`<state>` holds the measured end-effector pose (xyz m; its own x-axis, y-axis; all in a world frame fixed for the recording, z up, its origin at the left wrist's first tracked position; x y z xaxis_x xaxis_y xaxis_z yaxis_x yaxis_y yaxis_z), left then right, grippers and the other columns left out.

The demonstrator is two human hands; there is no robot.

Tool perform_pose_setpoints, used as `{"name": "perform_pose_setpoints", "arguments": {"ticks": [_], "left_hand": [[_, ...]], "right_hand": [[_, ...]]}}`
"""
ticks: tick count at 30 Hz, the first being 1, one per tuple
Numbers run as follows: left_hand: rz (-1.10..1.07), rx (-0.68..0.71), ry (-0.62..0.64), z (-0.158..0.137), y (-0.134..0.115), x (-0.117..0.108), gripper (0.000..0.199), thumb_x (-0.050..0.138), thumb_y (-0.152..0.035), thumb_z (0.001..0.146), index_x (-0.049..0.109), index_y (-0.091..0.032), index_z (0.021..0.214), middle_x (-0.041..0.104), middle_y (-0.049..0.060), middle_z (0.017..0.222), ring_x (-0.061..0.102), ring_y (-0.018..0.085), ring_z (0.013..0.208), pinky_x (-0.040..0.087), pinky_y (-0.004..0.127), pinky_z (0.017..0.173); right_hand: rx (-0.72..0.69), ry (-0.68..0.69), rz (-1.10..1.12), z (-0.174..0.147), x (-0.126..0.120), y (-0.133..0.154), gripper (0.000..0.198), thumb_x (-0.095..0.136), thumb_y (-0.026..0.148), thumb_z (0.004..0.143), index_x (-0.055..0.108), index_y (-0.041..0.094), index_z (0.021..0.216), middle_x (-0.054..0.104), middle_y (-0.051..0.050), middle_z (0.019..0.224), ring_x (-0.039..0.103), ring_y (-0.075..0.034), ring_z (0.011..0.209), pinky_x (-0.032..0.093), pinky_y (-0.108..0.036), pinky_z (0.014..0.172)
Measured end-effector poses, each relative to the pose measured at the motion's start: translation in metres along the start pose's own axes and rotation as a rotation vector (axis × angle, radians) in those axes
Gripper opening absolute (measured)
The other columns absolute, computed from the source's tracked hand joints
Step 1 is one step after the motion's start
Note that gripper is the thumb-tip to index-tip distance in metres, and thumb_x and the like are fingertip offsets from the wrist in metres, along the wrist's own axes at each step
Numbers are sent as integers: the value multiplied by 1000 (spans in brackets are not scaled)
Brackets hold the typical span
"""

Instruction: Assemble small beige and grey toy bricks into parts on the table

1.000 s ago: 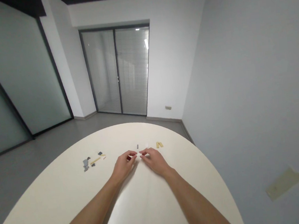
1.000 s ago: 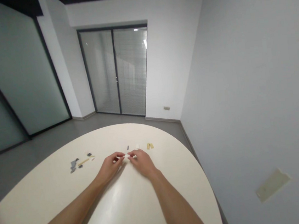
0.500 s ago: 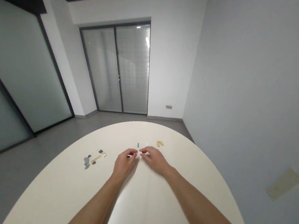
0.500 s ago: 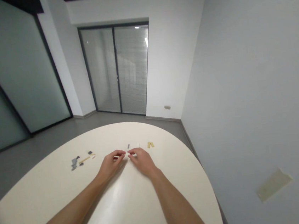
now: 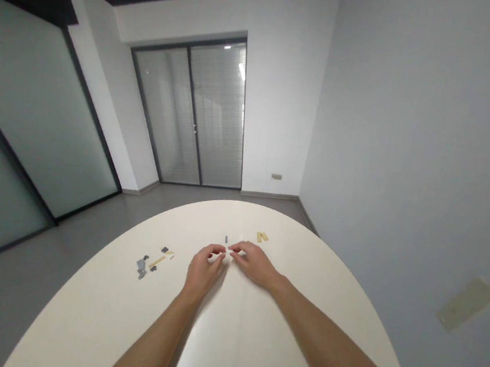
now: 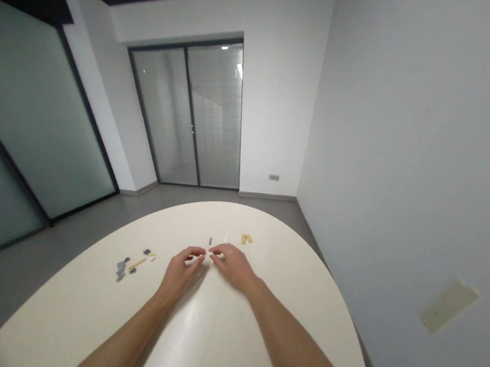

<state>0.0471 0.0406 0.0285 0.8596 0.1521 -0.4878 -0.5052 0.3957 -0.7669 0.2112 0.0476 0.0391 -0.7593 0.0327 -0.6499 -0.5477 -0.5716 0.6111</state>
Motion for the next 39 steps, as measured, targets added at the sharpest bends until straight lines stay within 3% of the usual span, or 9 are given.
{"name": "perform_pose_setpoints", "arguments": {"ticks": [39], "left_hand": [[-11,-11,0,-1,0,2,22,52,-36,89,68,-23,97,73,2,96,66,18,89,50,32,83]], "right_hand": [[-57,-16,38,1,1,1,15,55,30,97,67,25,104,70,-2,100,62,-17,95,44,-31,88]]}}
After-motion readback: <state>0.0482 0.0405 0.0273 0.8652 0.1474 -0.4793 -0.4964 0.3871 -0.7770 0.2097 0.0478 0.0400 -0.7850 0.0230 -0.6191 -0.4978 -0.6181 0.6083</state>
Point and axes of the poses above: each hand's wrist, its own z-axis towards the middle knuckle, its own x-axis out of the palm, y = z × x, the point moved 6 cm from there along z, towards the middle knuckle
